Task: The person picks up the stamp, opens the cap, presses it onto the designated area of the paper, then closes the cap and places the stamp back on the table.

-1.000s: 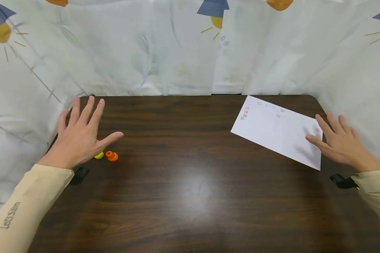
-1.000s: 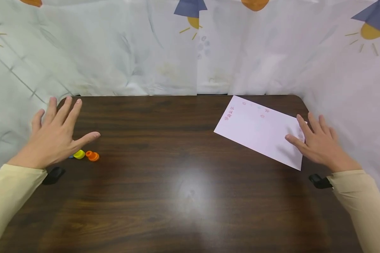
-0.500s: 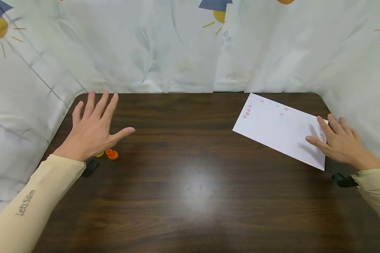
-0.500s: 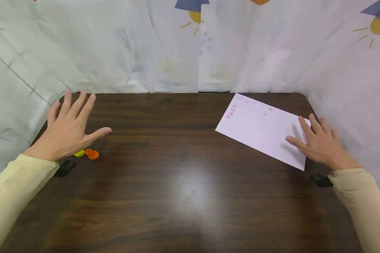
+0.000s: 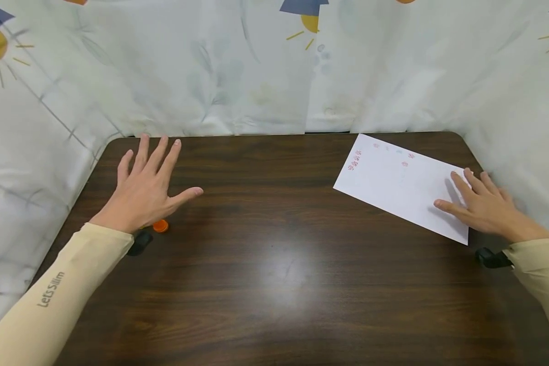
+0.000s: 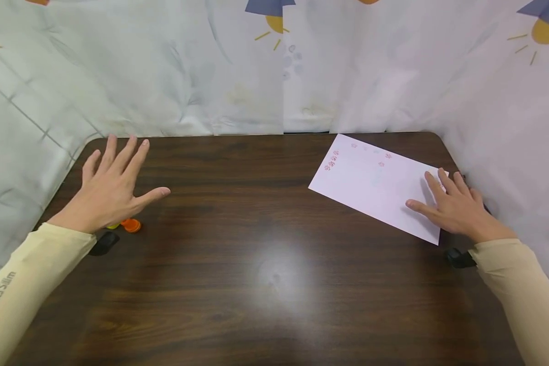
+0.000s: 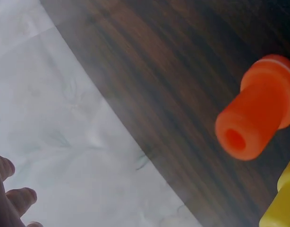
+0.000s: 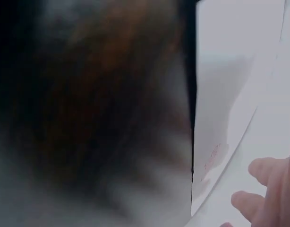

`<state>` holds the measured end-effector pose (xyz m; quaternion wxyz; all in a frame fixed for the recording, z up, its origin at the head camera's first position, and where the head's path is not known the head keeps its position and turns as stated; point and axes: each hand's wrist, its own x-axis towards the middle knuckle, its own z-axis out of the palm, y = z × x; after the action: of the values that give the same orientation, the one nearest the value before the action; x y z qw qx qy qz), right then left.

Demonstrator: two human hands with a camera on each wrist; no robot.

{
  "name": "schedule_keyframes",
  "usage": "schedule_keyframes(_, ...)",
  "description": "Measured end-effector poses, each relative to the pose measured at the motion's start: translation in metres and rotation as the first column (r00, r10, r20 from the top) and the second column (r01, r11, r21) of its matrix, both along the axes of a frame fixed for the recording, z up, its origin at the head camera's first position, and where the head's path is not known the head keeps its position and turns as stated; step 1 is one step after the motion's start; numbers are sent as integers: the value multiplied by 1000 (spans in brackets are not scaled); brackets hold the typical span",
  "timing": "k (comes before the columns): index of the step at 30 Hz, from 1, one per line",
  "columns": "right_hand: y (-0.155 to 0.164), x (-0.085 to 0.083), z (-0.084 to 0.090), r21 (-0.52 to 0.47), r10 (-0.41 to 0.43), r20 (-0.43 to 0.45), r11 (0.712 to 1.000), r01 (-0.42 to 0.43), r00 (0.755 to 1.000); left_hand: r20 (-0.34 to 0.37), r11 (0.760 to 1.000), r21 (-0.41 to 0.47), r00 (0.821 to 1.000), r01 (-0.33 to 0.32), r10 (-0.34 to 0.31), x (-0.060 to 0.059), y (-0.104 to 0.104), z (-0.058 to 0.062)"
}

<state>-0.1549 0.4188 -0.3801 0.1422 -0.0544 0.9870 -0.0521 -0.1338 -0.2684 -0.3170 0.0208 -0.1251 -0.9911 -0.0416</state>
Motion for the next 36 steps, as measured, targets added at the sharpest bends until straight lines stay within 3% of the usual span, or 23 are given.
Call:
schedule_keyframes(6, -1, -4, -1, 26, 3, 45, 1000, -4, 999, 17, 1000, 6, 1000, 4, -4, 0, 4, -6)
schedule_keyframes(17, -10, -2, -7, 39, 28, 108, 999, -33, 994, 31, 999, 2, 999, 36, -36, 4, 12, -6)
schedule_keyframes(29, -22, 0, -4, 52, 55, 109, 997, -61, 992, 89, 999, -26, 996, 30, -27, 31, -19, -17)
schedule_keyframes(36, -25, -1, -3, 57, 73, 112, 995, -80, 991, 113, 997, 73, 993, 36, -44, 43, -41, -21)
